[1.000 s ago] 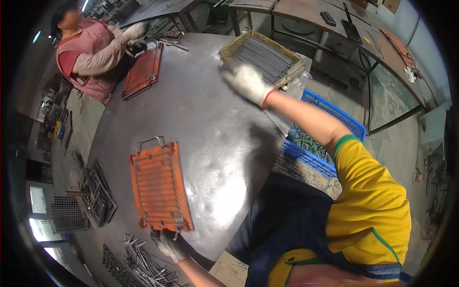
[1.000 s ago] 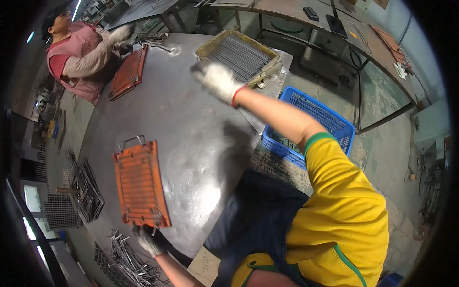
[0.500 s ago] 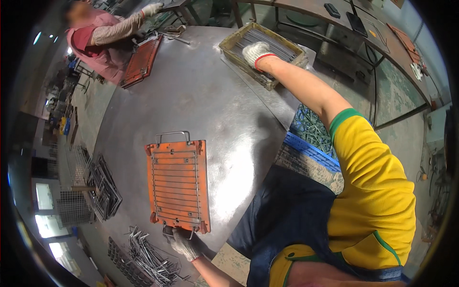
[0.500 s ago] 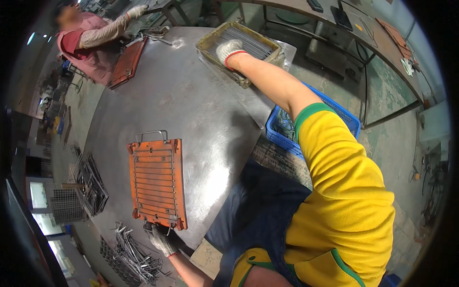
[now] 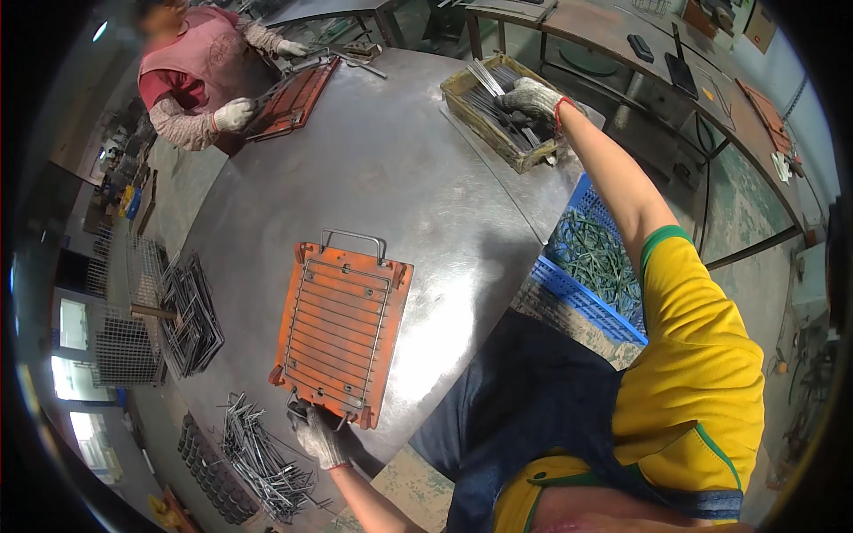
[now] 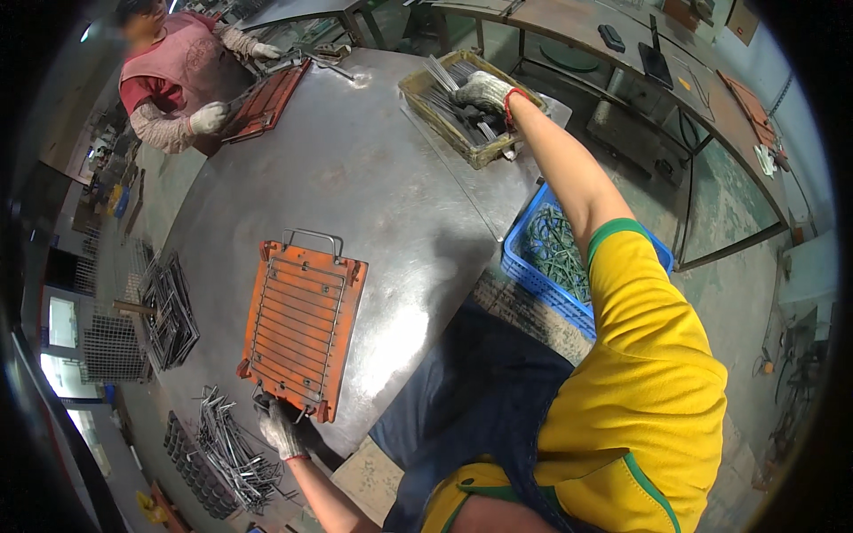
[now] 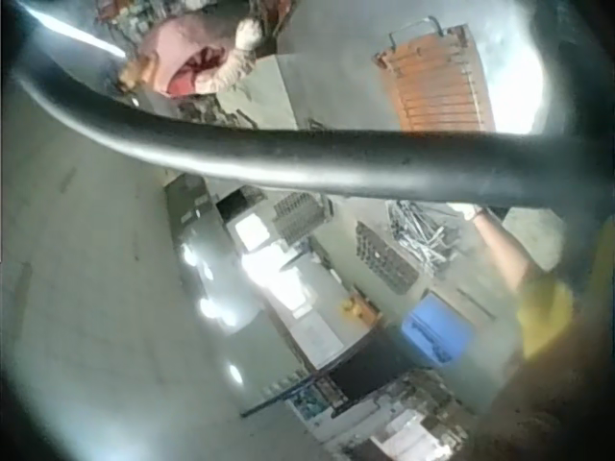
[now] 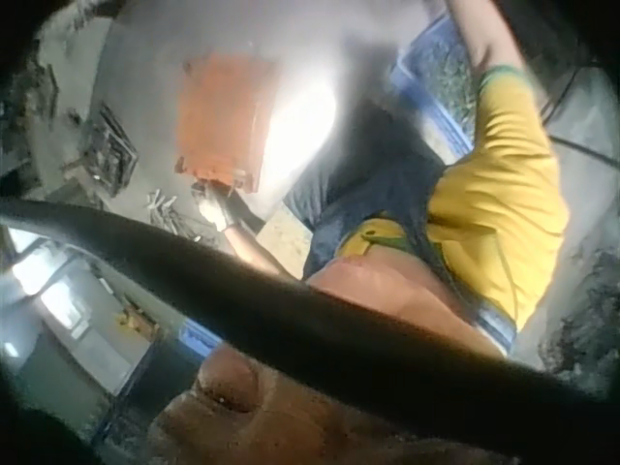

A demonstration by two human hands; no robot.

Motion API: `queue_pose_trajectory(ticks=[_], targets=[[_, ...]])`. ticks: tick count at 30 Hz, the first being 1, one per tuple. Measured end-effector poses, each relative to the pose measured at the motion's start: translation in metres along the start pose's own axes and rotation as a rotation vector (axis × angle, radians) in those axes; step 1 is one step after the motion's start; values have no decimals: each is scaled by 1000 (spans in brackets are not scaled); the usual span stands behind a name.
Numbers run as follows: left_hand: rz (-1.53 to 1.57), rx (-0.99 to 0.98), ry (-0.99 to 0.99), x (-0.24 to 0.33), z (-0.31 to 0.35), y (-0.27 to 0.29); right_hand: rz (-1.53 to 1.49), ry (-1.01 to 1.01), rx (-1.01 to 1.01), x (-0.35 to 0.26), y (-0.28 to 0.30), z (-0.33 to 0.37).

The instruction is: The person inserts metal rods into slots on an orange jig to assemble a metal grid. They repeatedly pick up rods from a pile, place them into the jig, and then remove the completed grid to place it on a stack. The process is repeated for multiple units.

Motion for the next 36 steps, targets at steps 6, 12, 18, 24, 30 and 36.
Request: queue_pose_trajectory(ticks=[6,12,18,24,30,36], targets=[[-296,-9,-98,4,-15,-10,191,43,57,-22,14,8],[-165,-36,1,41,0,-29,268,-52,241,-13,28,-5],[-301,304,-85,72,-3,-9,-581,341,-131,-102,-17,64],[159,128,-393,165,40,-11,-338,302,-660,-195,-183,223],[397,-535,-377,233,87,-69,-4,760,-818,-151,-282,252],[842,-588,-175,227,100,-75,72,899,-743,-173,-267,269]])
Point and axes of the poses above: each hand's wrist, its own z-axis away from the middle knuckle, its own y-axis out of the back of the hand, x = y × z, the point moved 5 cm from there along -z, towards the middle knuckle, and after that the axes turned 3 degrees about -z, right-handed, at the moved point
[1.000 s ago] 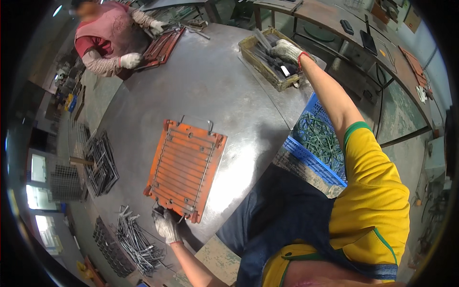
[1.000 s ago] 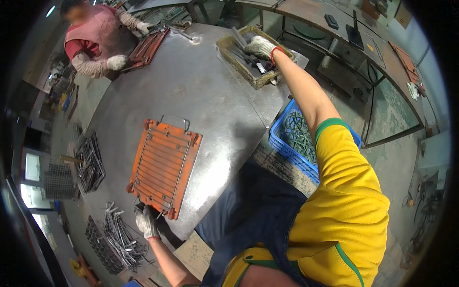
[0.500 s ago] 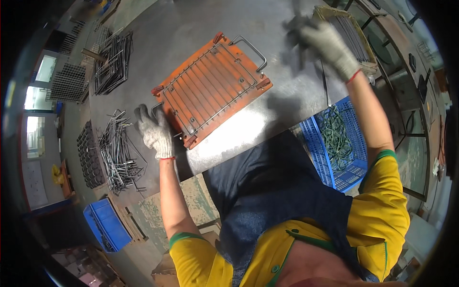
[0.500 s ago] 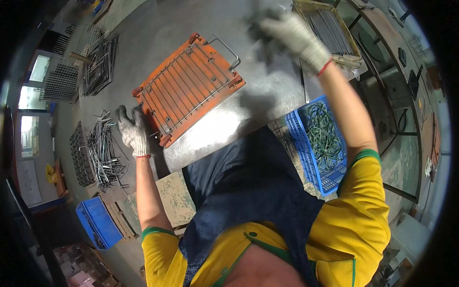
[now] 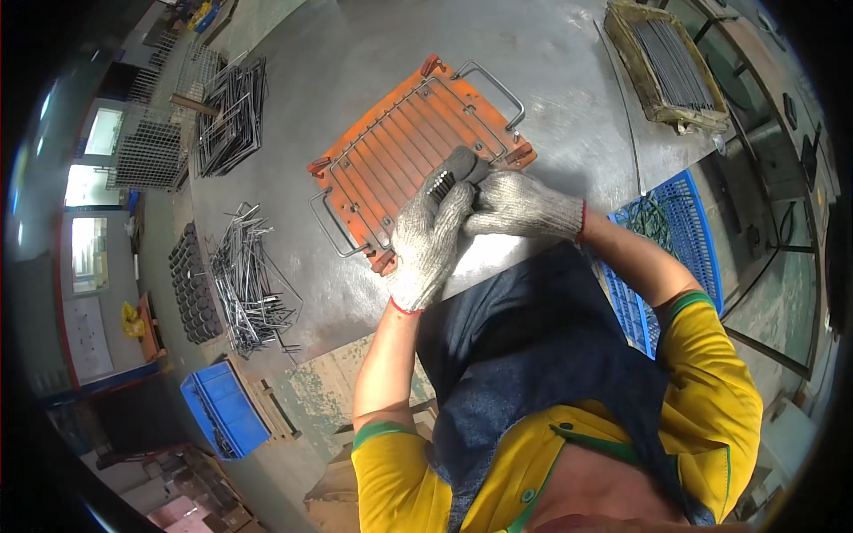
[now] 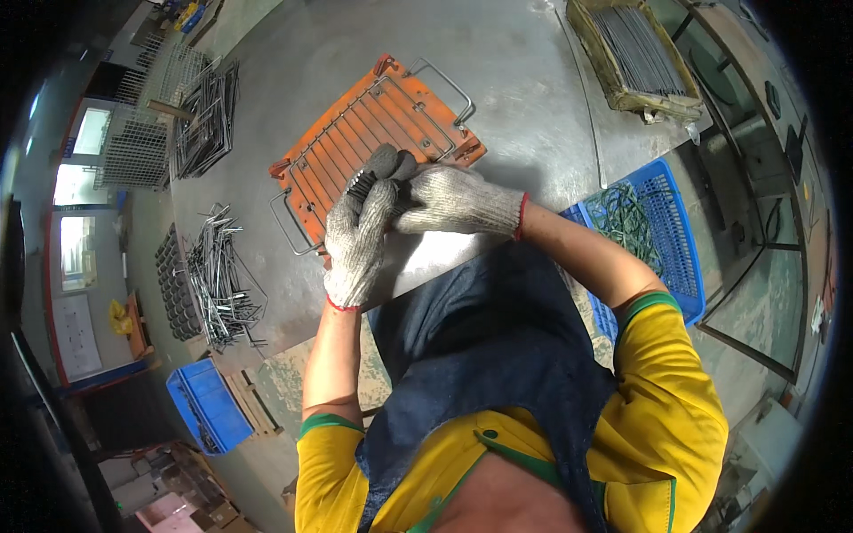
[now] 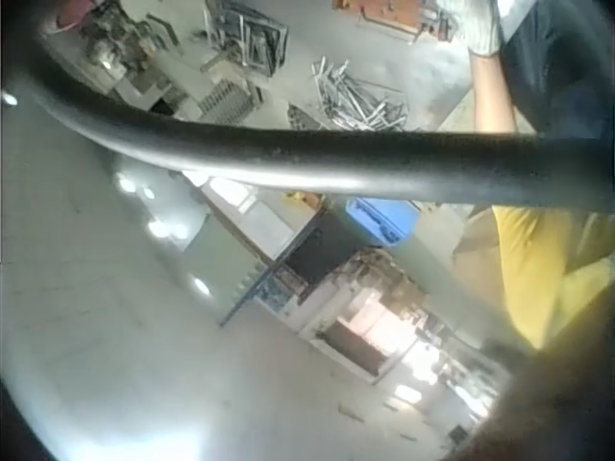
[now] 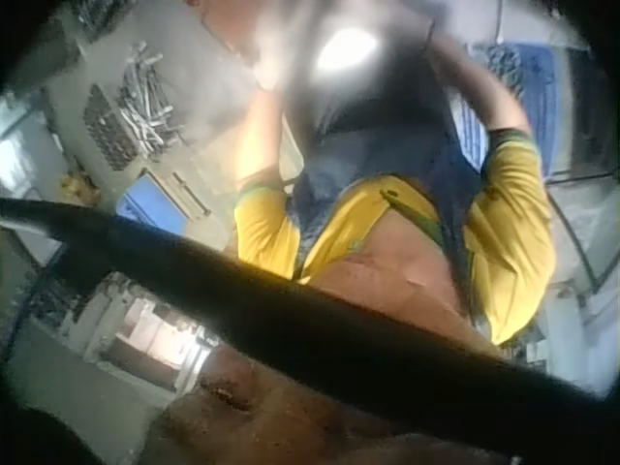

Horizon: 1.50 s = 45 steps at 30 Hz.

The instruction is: The person inserts metal rods into slots on an orange jig to assemble a metal grid. They repeatedly pick up rods from a pile, place them into the jig, and then remove the completed grid to place it on a stack. The process is repeated for multiple units.

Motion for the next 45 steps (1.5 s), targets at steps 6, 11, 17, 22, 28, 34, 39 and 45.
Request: queue_pose_trajectory(ticks=[6,11,17,22,28,34,39,45], targets=[[225,-53,20,9,3,4,-284,-10,124,20,-26,-1],[154,-4,124,3,8,17,-537,-28,-85,31,-36,-14],[18,-107,72,4,12,11,-122,281,115,23,-30,-1],[-220,-83,152,-25,-3,11,113,338,132,41,-60,8],[520,92,298,-21,-64,15,-1381,-427,-52,47,-56,7],[519,15,480,-39,-111,17,-1036,-290,-43,69,-38,-24],[333,-14,493,-55,-128,34,-477,-214,52,92,-27,-40],[-592,-40,512,-52,-151,59,-161,-83,-1,92,-28,-44]])
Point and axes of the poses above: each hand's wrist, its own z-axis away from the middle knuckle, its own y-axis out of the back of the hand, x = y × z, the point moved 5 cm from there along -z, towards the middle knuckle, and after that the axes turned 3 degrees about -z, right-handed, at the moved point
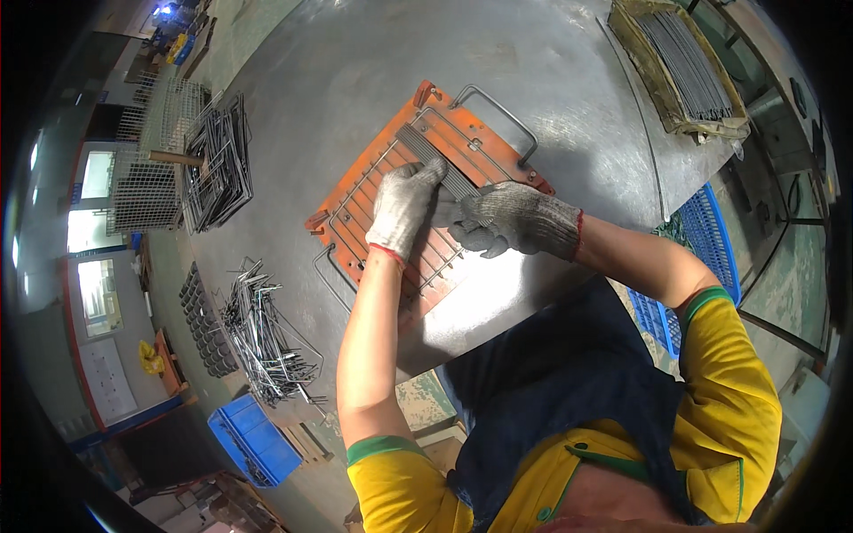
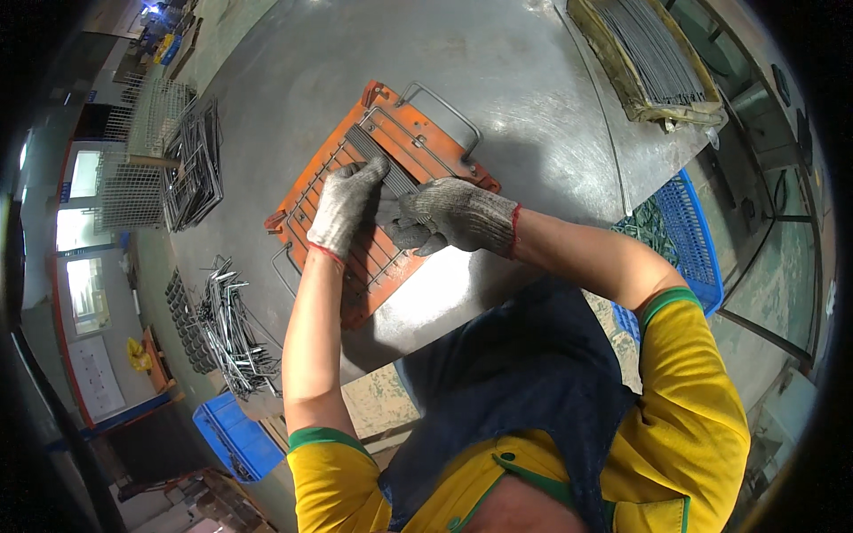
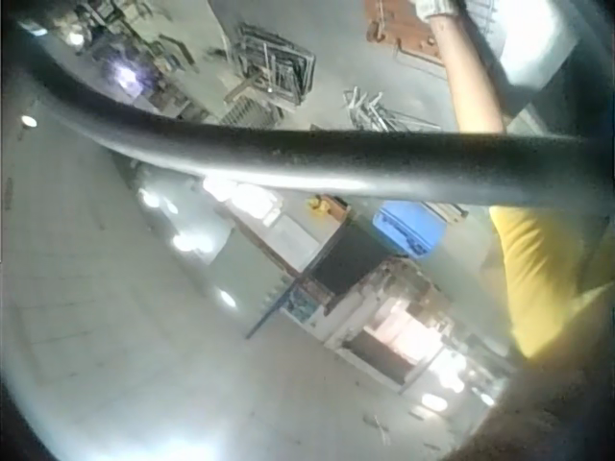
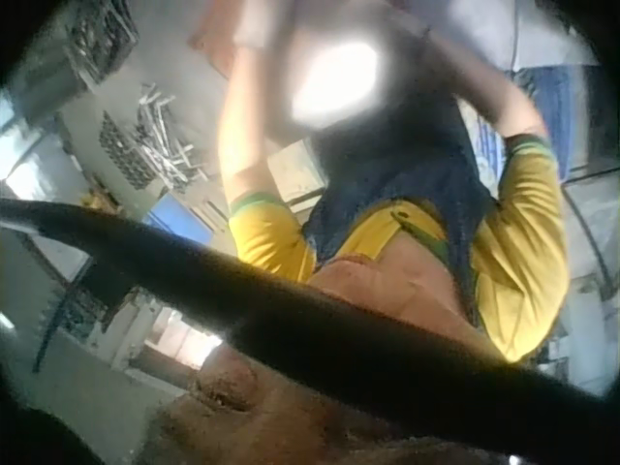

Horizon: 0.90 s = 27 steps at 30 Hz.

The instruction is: The person inserts metal rods into slots on an orange jig to assemble a metal grid. They repeatedly pick up rods from a pile, place them into the jig, and then remove the completed grid to place it on a stack. The process is repeated for multiple units.

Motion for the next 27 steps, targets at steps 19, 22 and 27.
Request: queue_pose_trajectory(ticks=[19,22,27], targets=[[-923,441,-1013,41,11,-52,155,-321,767,49,92,46],[-918,371,-1066,33,17,-43,30,-291,715,65,78,44],[-1010,267,-908,-3,45,-18,-459,-402,644,58,75,55]])
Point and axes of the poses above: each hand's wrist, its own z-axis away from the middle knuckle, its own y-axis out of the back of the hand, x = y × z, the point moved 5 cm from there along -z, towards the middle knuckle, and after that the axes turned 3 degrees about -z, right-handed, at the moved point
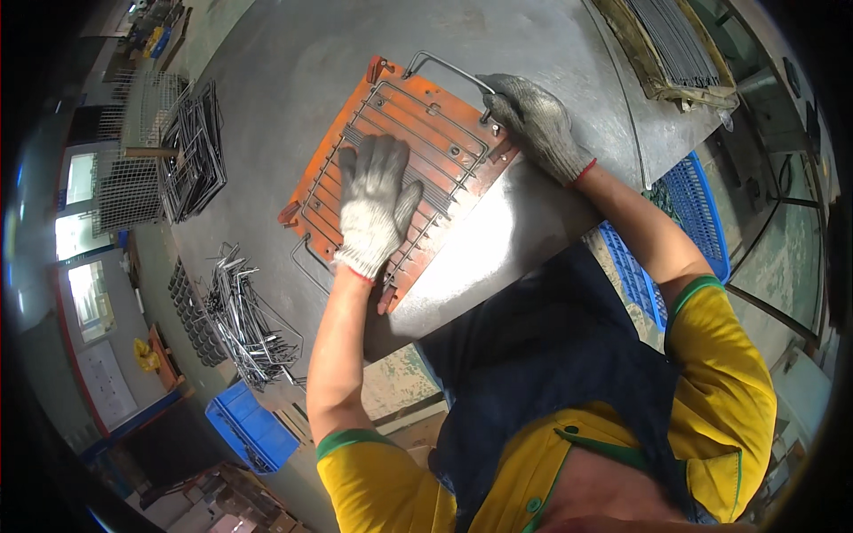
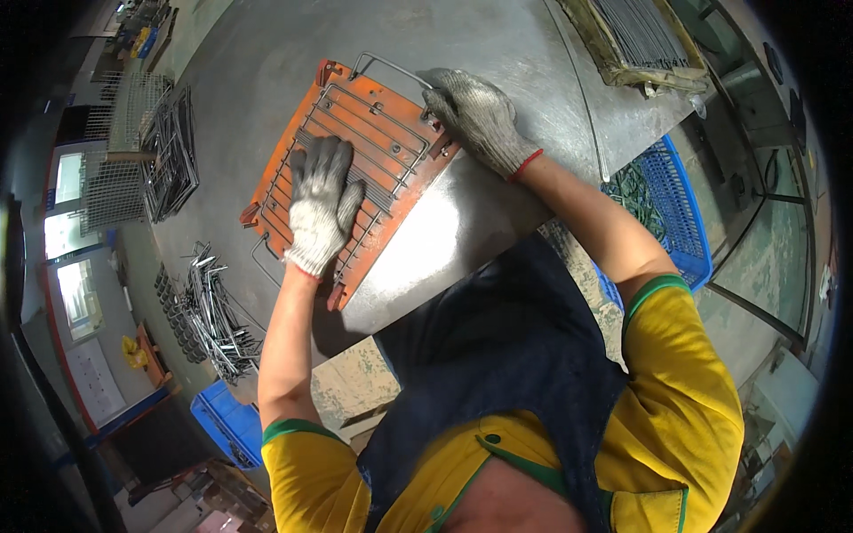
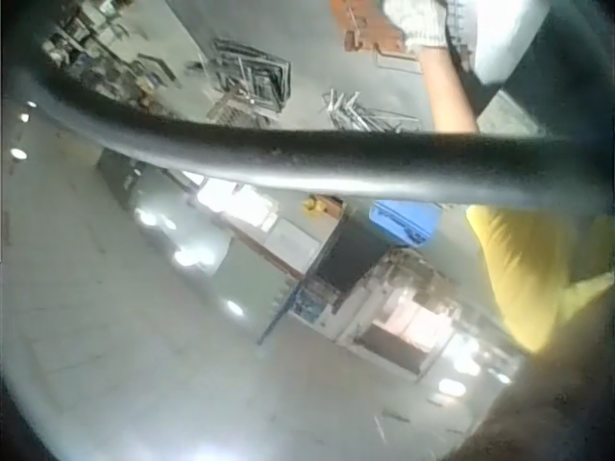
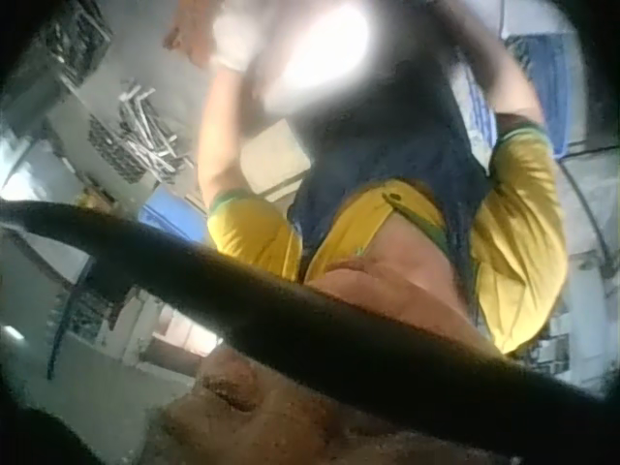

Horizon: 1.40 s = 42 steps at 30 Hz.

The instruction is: The person inserts metal rods into slots on an orange jig to assemble a metal grid. They repeatedly pick up rods from a pile, place them into the jig, and then remove the completed grid to place it on a stack. The process is repeated for multiple units.

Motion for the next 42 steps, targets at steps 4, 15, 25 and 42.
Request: queue_pose_trajectory(ticks=[4,15,25,42], targets=[[-164,78,32,6,-2,24,-508,-28,-196,60,0,-17],[-183,76,-38,-12,55,23,787,686,189,11,3,-8],[-139,58,75,-24,44,7,546,379,144,-12,3,-11],[-77,-140,380,11,109,26,447,4,139,-27,-11,-20]])
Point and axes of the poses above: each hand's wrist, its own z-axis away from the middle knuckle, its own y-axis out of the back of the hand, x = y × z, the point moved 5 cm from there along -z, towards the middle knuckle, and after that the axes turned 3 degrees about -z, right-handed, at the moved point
